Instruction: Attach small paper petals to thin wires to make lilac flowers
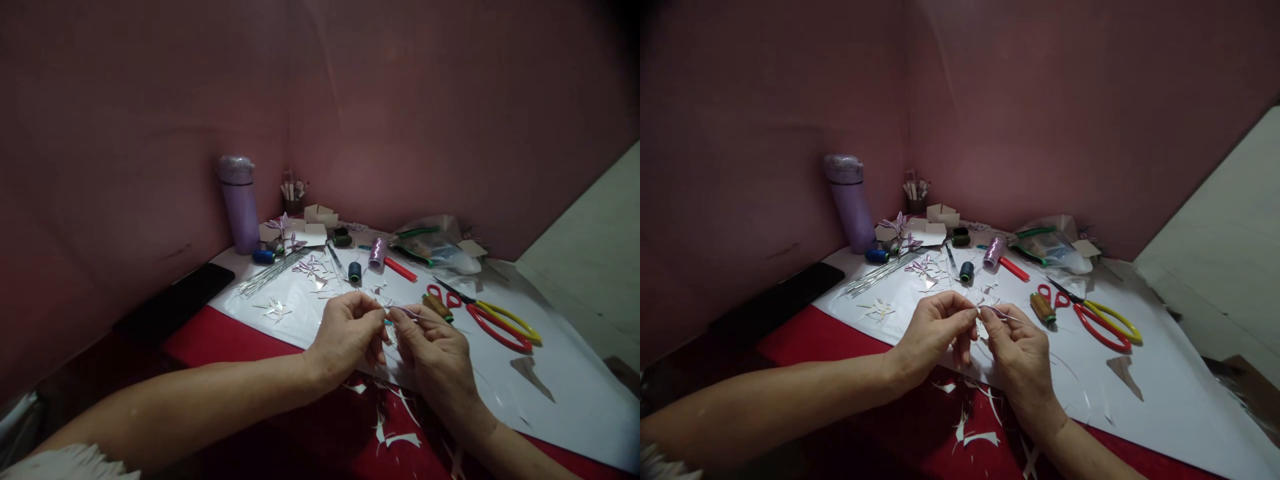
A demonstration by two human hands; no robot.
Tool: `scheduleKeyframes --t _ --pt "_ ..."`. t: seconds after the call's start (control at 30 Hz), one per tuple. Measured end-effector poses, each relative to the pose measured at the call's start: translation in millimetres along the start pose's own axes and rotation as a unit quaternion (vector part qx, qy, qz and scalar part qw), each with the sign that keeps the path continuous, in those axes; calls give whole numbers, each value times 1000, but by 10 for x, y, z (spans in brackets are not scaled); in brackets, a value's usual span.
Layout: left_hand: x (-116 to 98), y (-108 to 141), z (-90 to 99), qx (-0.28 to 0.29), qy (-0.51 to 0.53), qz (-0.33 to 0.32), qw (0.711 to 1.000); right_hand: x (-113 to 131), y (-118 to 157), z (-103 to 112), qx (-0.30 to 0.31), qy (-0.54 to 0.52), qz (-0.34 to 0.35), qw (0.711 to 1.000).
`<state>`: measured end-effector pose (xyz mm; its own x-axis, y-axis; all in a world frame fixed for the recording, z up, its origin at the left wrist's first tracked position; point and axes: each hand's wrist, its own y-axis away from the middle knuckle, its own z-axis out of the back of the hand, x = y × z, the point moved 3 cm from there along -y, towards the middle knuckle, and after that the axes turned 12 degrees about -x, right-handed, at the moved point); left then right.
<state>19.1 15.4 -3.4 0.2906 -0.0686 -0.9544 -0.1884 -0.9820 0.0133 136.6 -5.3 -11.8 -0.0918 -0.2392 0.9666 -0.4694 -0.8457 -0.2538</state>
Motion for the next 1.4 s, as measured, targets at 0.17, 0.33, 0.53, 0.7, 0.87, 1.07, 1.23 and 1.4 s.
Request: scheduleKeyframes --t 0.17,0.33,0.53,0.7,0.87,1.07,1.23,1.4 --pt "19 -9 3 -5 6 -10 1000 3 -1 -8 7 -3 -8 1000" --pt "19 -17 -2 -18 -2 -8 1000 -34 -9 -1 4 -3 -17 1000" --pt "14 -18 -2 -29 -15 -4 999 -61 -18 -17 10 -25 -48 998" --pt "5 -15 13 -45 -24 -28 998 -79 -2 -26 34 -56 -77 995" --pt "-30 -6 16 -39 4 -35 999 -84 25 -77 78 -124 -150 978" --pt "-91 -71 72 -62 -3 -44 997 -64 113 -126 27 -67 -183 980" --pt "-111 -123 147 -90 -40 -67 993 167 124 -108 86 152 77 982" --pt "-105 -122 164 -71 -85 -83 990 532 25 -120 192 382 346 835"
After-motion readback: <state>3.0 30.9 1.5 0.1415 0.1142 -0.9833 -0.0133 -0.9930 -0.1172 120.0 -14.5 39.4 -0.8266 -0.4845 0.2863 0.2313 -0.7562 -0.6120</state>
